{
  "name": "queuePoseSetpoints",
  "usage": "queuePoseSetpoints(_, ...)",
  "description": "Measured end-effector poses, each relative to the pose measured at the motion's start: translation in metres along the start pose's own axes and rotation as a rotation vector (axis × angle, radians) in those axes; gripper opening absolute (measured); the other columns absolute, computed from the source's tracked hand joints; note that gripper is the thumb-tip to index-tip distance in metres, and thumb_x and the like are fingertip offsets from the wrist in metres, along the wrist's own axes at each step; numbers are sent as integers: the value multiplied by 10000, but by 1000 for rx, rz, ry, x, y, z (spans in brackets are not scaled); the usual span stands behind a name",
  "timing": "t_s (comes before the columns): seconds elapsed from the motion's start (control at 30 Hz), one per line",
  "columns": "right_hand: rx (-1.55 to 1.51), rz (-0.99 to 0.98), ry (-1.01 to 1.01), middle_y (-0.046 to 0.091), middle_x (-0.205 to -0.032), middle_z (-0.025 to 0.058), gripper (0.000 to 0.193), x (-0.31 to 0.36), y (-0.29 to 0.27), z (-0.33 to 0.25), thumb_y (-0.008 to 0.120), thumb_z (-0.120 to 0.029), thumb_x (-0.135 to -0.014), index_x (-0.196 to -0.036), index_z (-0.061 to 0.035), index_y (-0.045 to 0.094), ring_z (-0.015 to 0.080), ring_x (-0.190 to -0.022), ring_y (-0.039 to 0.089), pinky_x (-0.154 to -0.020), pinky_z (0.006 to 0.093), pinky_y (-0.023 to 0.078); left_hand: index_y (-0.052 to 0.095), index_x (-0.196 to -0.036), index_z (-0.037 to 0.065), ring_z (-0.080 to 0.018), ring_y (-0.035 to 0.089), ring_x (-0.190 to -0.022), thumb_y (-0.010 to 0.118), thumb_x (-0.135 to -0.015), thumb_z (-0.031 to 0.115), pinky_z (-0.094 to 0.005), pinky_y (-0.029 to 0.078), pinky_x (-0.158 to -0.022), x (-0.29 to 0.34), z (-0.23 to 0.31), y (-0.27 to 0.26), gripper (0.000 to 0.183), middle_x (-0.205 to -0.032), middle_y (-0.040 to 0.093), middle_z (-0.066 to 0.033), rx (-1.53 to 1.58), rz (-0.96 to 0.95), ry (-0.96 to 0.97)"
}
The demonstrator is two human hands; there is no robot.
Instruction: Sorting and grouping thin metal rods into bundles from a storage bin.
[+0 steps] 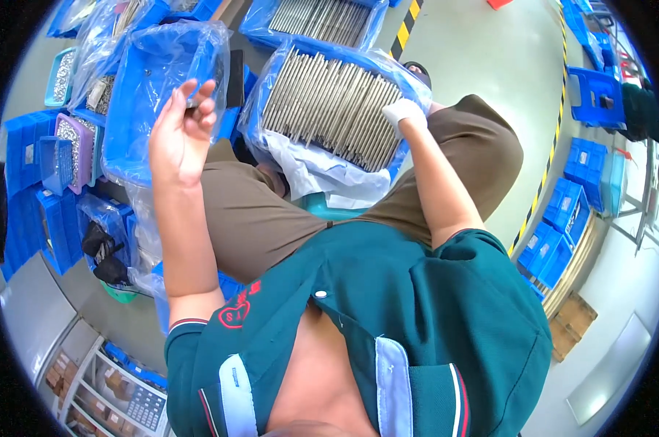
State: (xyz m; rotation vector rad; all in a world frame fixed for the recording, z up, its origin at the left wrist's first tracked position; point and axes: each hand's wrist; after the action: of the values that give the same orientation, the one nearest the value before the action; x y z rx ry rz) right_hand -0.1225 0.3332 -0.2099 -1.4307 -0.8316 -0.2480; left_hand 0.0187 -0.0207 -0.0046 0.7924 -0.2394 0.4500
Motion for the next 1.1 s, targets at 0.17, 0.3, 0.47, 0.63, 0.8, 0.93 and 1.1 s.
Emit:
queuePoseSetpoints(0.17,-398,81,473,635,-1013,225,526,33,22,-26,559,-447,-743,-990,6,661,334,-981,617,-843,369,487,499,-1054,-9,-188,567,-682,489,-944,170,-286,465,-577,-25,-18,19,210,-944,606,-181,-49,-81,-81)
queuePoseSetpoints(0.3,-436,131,495,634,-1035,214,532,28,22,-40,595,-443,-723,-1004,5,659,321,-1018,605,-869,362,476,506,-1012,9,-164,543,-637,504,-934,158,-259,441,-524,-40,-37,3,169,-872,600,-148,-97,11,-222)
queuePoseSetpoints(0.47,-320,-29,426,607,-1152,154,476,9,14,-67,534,-362,-751,-1108,-63,634,290,-1090,575,-931,353,439,507,-1010,13,-162,538,-622,502,-931,147,-259,434,-501,-48,-34,-5,156,-857,594,-142,-109,10,-105)
queuePoseSetpoints(0.63,-222,-95,403,562,-1218,161,468,-43,33,-81,451,-369,-828,-1165,-81,599,290,-1166,514,-953,348,414,538,-1011,-23,-190,531,-664,517,-926,140,-266,428,-531,-60,-33,-19,185,-910,592,-175,-38,36,-139)
queuePoseSetpoints(0.8,-139,-167,516,564,-1218,158,510,-35,33,-109,432,-386,-815,-1170,-57,592,287,-1160,523,-959,326,410,533,-1020,-24,-191,530,-671,518,-923,133,-267,429,-545,-66,-29,-31,185,-905,592,-175,4,34,-115)
queuePoseSetpoints(0.93,-291,-105,596,551,-1224,186,532,-18,12,-103,473,-387,-781,-1167,-39,588,293,-1167,515,-968,322,405,530,-1025,-26,-181,527,-672,518,-921,132,-265,426,-548,-69,-24,-22,189,-907,592,-173,44,-9,-99)
queuePoseSetpoints(1.1,-286,-12,813,575,-1195,179,523,-17,9,-101,497,-388,-767,-1143,-41,604,288,-1139,539,-954,311,415,528,-1030,-31,-182,526,-672,517,-919,124,-265,424,-551,-73,-24,-15,191,-905,591,-174,64,-14,-128)
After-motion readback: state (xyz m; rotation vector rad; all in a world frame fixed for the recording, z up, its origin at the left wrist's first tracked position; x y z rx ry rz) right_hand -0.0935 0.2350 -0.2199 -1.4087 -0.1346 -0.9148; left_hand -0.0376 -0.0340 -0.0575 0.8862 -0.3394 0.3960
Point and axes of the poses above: each hand's wrist, its own x-axis away from the middle knuckle, its own y-axis out of the palm, z = x × y
